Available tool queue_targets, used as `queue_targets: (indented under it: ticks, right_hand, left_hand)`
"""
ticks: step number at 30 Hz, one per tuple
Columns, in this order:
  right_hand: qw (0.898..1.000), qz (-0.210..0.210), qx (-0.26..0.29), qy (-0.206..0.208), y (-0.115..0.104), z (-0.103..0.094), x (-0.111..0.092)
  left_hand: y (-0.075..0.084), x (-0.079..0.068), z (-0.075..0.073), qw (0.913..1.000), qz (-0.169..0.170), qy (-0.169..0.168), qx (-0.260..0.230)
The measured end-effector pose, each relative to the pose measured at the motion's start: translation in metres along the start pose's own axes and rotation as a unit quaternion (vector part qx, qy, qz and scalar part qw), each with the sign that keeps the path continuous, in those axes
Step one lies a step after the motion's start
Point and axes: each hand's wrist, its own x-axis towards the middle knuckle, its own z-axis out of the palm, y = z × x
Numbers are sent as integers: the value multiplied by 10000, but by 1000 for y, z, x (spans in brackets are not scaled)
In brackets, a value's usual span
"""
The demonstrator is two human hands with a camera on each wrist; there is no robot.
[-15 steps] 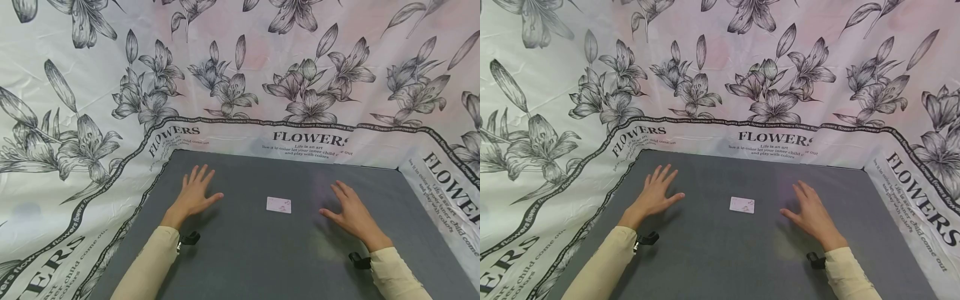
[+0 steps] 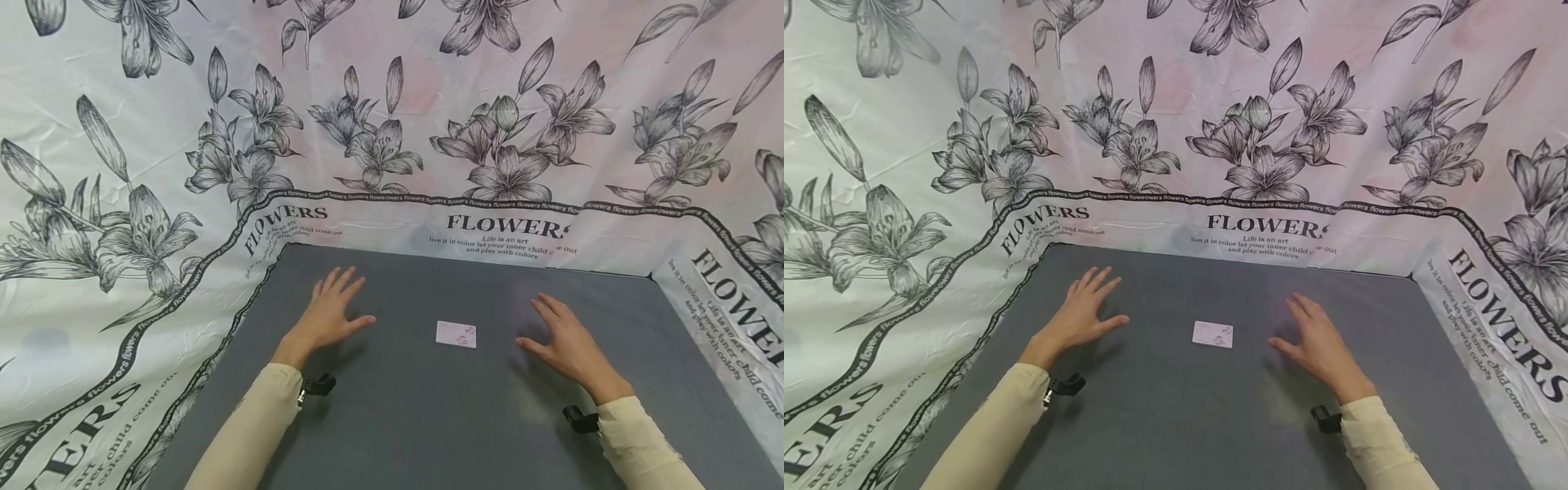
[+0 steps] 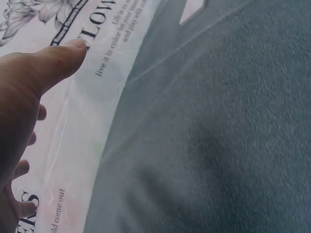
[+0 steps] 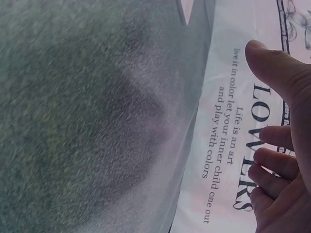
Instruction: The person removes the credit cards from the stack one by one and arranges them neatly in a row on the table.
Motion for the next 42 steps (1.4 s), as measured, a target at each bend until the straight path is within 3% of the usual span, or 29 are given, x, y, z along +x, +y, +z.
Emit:
queue_targets:
  ticks: [13,26,42]
  right_hand:
    - [9997,-39,60,-238,-13,0,10]
    - [9997,-179,42,-187,-18,10,18]
    - [9995,-258,57,-167,-20,21,24]
  left_hand:
    - [21,14,2,9991,228,-314,-189]
    - [35,28,7,9980,507,-297,-211]
    - [49,44,14,9972,598,-325,-305]
